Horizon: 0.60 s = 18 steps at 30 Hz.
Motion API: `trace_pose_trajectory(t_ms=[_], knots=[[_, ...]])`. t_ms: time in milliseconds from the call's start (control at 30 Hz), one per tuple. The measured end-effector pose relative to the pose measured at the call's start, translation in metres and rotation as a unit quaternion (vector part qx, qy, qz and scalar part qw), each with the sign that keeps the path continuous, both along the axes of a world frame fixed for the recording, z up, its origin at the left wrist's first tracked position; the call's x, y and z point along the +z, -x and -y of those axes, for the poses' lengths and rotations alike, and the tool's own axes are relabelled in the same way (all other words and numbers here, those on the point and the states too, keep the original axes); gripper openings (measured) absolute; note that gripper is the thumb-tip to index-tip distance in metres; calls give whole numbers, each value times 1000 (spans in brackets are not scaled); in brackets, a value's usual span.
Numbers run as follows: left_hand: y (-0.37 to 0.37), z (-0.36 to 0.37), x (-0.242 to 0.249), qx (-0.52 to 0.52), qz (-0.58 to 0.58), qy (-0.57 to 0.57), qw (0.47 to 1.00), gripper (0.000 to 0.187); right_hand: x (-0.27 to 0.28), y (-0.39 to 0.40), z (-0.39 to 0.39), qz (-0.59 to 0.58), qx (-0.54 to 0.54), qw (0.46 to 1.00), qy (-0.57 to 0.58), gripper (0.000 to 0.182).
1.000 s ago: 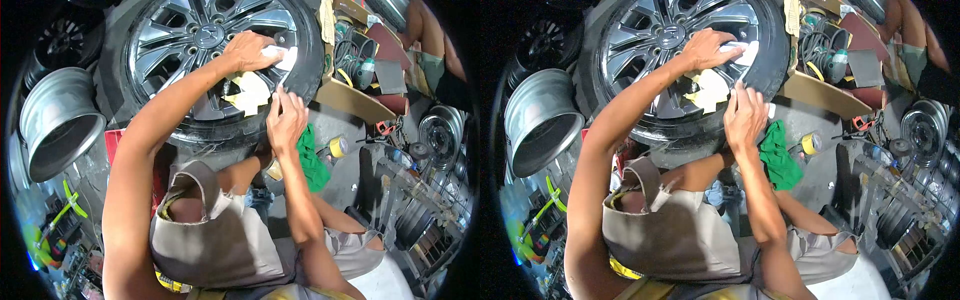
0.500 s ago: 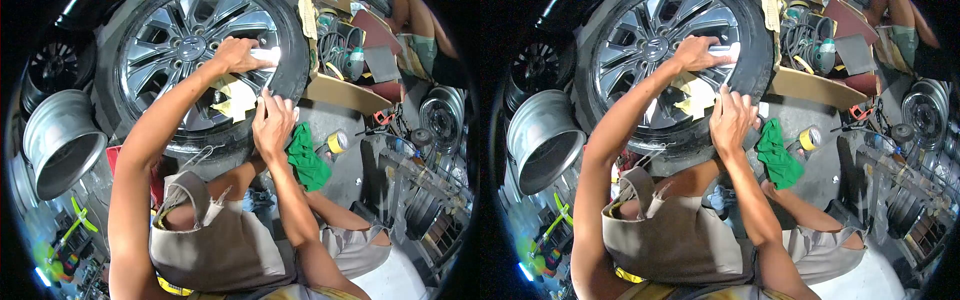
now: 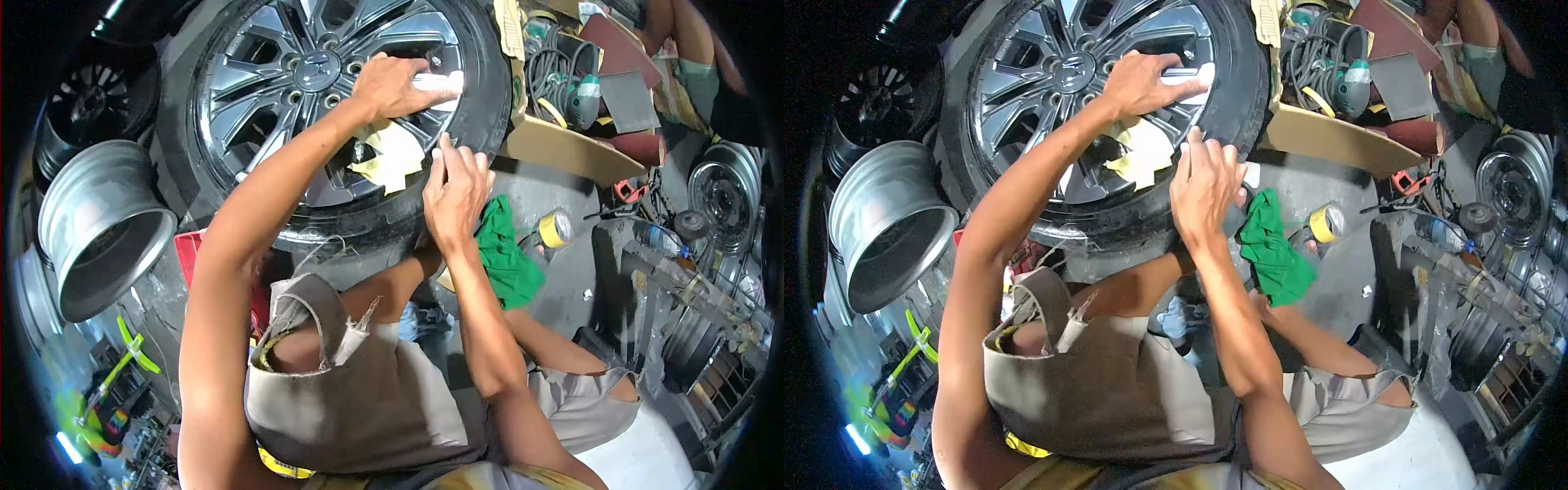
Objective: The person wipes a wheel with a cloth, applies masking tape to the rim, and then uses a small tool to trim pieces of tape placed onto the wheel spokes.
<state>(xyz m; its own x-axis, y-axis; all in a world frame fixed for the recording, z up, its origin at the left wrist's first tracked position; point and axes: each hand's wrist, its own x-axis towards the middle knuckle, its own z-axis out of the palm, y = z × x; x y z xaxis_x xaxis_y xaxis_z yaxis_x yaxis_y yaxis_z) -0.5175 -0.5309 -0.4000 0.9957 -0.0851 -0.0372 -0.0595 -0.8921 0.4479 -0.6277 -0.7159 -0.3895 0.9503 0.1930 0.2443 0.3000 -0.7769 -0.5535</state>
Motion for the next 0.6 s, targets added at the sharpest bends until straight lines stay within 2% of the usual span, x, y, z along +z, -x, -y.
trace_pose_trajectory(t_ms=[67,133,267,300,400,433,533,600], knots=[[0,0,2,-8,-9,-4,1000,91,0,-7,1,-12,9,1000,8,28],[2,0,-4,0,38,-36,999,87,-2,-16,-1,4,-7,1000,15,28],[-1,-1,2,-4,-12,-3,1000,89,-2,-1,0,-17,13,1000,-3,27],[2,0,2,1,21,2,1000,89,1,-3,-1,-10,18,1000,1,27],[1,0,2,5,-8,-1,1000,88,-5,-24,-4,5,-18,1000,-4,26],[3,2,4,11,37,-6,999,87,-1,-21,-3,14,-7,1000,0,26],[1,1,5,9,-2,10,1000,87,-1,-6,-2,7,10,1000,-26,26],[3,1,3,5,20,-8,1000,88,-4,-14,-1,1,10,1000,-8,27]])
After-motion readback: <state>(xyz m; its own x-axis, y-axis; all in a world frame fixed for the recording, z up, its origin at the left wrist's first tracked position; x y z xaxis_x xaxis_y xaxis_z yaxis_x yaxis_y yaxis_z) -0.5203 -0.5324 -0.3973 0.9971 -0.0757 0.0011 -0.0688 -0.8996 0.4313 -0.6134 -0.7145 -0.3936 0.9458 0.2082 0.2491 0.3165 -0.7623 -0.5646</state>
